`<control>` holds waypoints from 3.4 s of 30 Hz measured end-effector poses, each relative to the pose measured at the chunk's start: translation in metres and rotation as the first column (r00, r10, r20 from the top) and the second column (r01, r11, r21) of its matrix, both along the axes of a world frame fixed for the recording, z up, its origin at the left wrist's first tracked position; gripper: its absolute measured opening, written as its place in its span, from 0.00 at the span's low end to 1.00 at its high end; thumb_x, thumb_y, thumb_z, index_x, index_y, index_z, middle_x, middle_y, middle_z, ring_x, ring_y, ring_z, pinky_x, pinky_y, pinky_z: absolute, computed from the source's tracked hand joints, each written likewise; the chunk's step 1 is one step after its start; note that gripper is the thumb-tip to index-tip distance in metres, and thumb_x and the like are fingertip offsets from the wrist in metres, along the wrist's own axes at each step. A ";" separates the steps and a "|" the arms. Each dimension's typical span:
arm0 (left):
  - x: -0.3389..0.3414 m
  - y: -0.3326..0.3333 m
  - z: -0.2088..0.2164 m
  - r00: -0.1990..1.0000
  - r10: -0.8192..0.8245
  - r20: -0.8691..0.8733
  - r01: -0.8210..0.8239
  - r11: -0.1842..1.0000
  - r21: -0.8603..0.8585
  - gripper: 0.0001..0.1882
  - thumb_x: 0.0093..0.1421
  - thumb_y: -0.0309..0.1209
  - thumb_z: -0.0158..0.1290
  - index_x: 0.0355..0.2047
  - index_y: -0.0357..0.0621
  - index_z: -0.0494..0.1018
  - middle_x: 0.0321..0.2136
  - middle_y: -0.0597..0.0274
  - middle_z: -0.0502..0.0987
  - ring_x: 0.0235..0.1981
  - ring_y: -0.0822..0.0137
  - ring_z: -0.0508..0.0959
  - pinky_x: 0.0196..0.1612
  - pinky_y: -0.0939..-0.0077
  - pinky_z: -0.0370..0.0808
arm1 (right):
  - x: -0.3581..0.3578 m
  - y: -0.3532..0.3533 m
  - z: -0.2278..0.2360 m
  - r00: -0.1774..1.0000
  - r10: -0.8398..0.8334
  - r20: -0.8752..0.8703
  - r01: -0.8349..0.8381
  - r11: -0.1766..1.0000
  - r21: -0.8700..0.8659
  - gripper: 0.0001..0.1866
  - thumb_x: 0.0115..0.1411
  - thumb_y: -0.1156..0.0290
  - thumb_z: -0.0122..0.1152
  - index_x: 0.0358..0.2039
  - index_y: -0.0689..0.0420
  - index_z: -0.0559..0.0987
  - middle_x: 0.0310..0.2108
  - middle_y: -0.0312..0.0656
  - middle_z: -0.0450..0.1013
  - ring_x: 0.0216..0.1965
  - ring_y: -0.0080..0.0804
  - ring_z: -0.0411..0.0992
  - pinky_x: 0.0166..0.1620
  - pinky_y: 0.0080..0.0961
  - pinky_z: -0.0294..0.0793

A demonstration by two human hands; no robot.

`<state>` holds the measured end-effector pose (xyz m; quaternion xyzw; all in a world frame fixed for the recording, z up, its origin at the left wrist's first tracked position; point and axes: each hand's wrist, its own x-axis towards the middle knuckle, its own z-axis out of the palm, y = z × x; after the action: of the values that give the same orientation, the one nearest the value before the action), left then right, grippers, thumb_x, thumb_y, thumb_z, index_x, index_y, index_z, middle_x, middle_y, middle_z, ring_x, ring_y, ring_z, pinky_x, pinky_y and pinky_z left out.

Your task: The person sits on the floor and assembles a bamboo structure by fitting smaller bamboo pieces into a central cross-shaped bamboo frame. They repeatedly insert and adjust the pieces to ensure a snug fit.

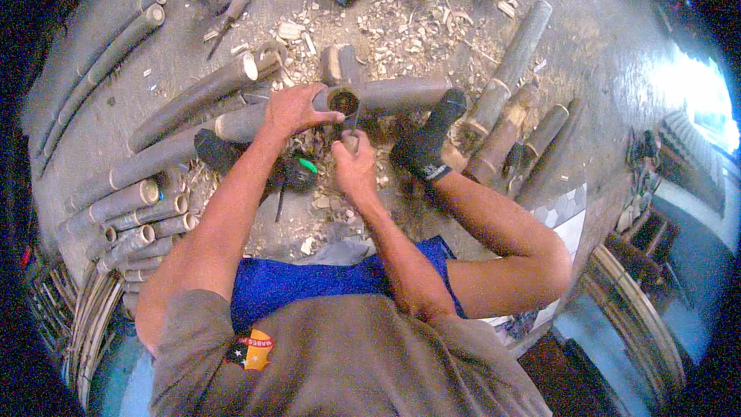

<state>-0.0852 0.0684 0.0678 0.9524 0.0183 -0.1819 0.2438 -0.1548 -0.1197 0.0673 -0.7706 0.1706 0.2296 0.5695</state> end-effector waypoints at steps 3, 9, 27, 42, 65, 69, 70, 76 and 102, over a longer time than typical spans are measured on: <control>0.005 -0.015 -0.009 0.997 0.079 0.007 -0.079 0.995 0.066 0.49 0.42 0.79 0.56 0.50 0.51 0.80 0.39 0.51 0.84 0.42 0.52 0.84 0.47 0.55 0.78 | 0.030 -0.033 0.009 0.944 0.328 0.043 -0.314 0.928 -0.199 0.24 0.56 0.60 0.61 0.47 0.65 0.77 0.33 0.56 0.79 0.35 0.50 0.79 0.42 0.43 0.77; 0.007 -0.033 -0.008 0.969 0.221 0.110 -0.237 0.958 0.165 0.44 0.43 0.79 0.54 0.31 0.47 0.83 0.24 0.50 0.83 0.29 0.52 0.84 0.36 0.56 0.77 | 0.111 -0.069 0.048 0.671 0.732 -0.120 -0.739 0.647 -0.187 0.26 0.54 0.58 0.60 0.49 0.64 0.78 0.39 0.60 0.79 0.40 0.55 0.80 0.47 0.45 0.77; 0.009 0.018 0.000 0.982 -0.103 -0.157 0.115 0.991 0.069 0.52 0.36 0.71 0.66 0.54 0.47 0.74 0.44 0.47 0.83 0.48 0.48 0.82 0.51 0.52 0.77 | 0.096 -0.072 0.006 0.480 0.871 0.107 -0.853 0.492 -0.173 0.27 0.57 0.55 0.62 0.51 0.62 0.77 0.41 0.60 0.79 0.45 0.56 0.78 0.49 0.46 0.77; -0.012 0.029 -0.030 0.996 -0.022 0.091 0.021 1.000 0.020 0.30 0.48 0.53 0.64 0.49 0.51 0.79 0.39 0.47 0.84 0.42 0.43 0.83 0.46 0.51 0.79 | 0.041 0.080 0.040 0.844 -0.217 -0.490 0.448 0.787 0.424 0.08 0.61 0.69 0.61 0.37 0.59 0.76 0.28 0.37 0.73 0.26 0.30 0.73 0.26 0.33 0.73; -0.009 0.021 -0.007 0.998 -0.065 0.018 0.064 0.996 0.065 0.50 0.35 0.72 0.66 0.50 0.46 0.78 0.40 0.47 0.84 0.44 0.47 0.83 0.49 0.52 0.78 | 0.115 -0.070 0.084 0.784 0.616 0.071 -0.597 0.780 -0.187 0.41 0.57 0.57 0.68 0.65 0.65 0.65 0.46 0.46 0.76 0.40 0.35 0.76 0.48 0.32 0.76; -0.009 0.022 -0.010 0.999 -0.036 -0.017 0.036 0.999 0.017 0.48 0.41 0.69 0.65 0.53 0.46 0.77 0.42 0.47 0.83 0.47 0.47 0.82 0.52 0.54 0.77 | 0.170 -0.071 0.123 0.523 0.847 -0.100 -0.799 0.446 -0.403 0.40 0.55 0.54 0.66 0.65 0.59 0.67 0.51 0.55 0.76 0.48 0.46 0.77 0.53 0.37 0.75; -0.007 0.017 -0.010 0.981 0.053 0.187 -0.040 0.997 -0.072 0.45 0.45 0.68 0.64 0.54 0.46 0.77 0.43 0.46 0.82 0.48 0.48 0.81 0.53 0.54 0.77 | 0.179 -0.068 0.132 0.450 0.877 -0.170 -0.830 0.340 -0.443 0.39 0.55 0.54 0.66 0.65 0.57 0.68 0.51 0.56 0.76 0.49 0.48 0.77 0.54 0.38 0.75; 0.067 -0.036 0.060 0.756 0.292 0.586 0.144 0.800 -0.583 0.33 0.64 0.61 0.52 0.50 0.43 0.78 0.40 0.45 0.81 0.44 0.46 0.80 0.51 0.58 0.76 | 0.258 -0.039 0.178 0.315 0.948 -0.053 -0.946 0.309 -0.099 0.28 0.61 0.51 0.60 0.55 0.57 0.77 0.38 0.43 0.79 0.36 0.31 0.78 0.36 0.29 0.78; 0.078 -0.077 -0.017 0.724 0.649 -0.234 -0.586 0.400 -0.705 0.52 0.67 0.72 0.21 0.46 0.30 0.74 0.33 0.37 0.80 0.41 0.40 0.80 0.48 0.48 0.74 | 0.265 0.046 -0.021 0.891 0.453 -0.034 -0.420 0.850 0.318 0.11 0.61 0.62 0.64 0.32 0.57 0.77 0.26 0.35 0.72 0.26 0.25 0.70 0.31 0.25 0.73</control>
<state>-0.0070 -0.0081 0.0506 0.6977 0.2840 -0.0325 0.6569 0.1105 -0.0738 0.0464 -0.6793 -0.0157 0.4172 0.6035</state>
